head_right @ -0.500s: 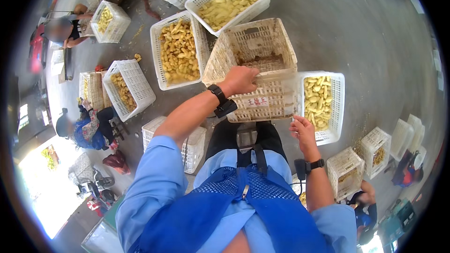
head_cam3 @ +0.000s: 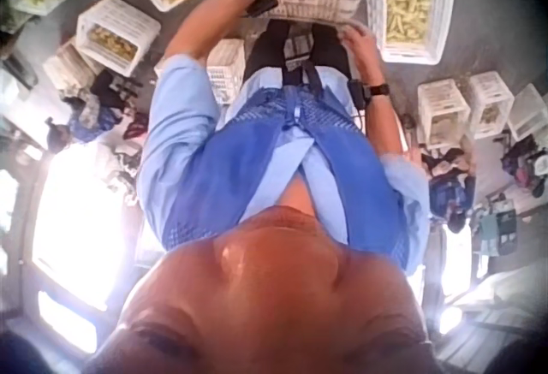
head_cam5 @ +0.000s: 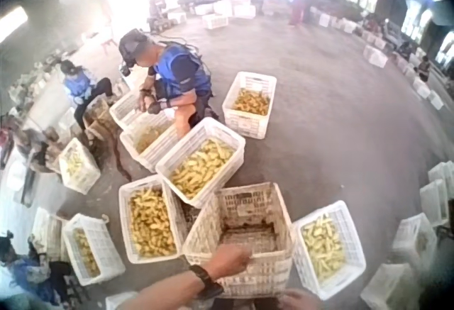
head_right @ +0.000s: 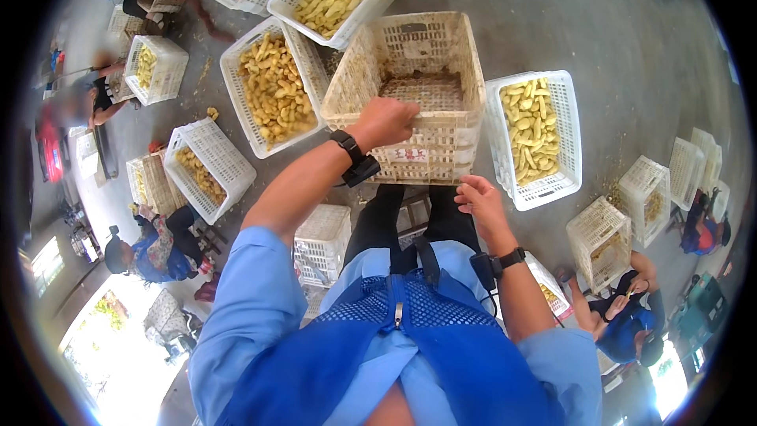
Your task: The person peels ginger roots by hand using a small metal circular peeler while sitting among several crates of ginger roots on the floor.
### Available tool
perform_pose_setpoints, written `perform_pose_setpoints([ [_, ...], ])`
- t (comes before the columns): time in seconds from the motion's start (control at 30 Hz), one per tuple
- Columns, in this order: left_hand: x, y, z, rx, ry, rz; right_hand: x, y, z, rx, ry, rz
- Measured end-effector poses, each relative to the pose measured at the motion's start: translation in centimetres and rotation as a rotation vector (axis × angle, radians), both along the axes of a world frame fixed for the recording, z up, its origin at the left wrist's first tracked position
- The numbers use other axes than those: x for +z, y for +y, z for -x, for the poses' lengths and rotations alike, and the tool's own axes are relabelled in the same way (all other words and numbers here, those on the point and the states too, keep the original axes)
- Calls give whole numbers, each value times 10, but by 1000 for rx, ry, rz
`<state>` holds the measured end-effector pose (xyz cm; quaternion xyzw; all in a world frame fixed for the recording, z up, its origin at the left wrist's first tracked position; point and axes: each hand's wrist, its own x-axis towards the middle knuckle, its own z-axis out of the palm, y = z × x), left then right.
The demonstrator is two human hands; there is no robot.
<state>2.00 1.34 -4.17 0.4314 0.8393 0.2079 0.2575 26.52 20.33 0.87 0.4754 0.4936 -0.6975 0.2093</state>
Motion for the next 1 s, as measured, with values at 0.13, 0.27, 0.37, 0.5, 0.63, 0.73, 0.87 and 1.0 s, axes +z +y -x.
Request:
perform_pose_setpoints([
  [0.13,-14,12,-3,-74,46,4,-17,2,9,6,23,4],
  [0.27,-58,7,-28,-84,44,-55,-26,2,-8,0,-25,-1],
  [0.37,-102,-14,-55,-49,104,-65,-35,-8,-24,20,-66,23],
  [0.5,-141,-41,-83,-117,159,137,-47,-38,-26,111,-116,95],
  [0.63,-169,-73,-97,-22,72,238,-72,-50,-28,252,-117,164],
  [0.73,-196,-87,-108,49,48,326,-91,-50,-22,329,-126,169],
  [0.87,-220,-86,-131,127,66,362,-102,-47,-5,365,-151,103],
  [1.0,-219,-92,-142,302,110,315,-101,-43,10,392,-139,39],
])
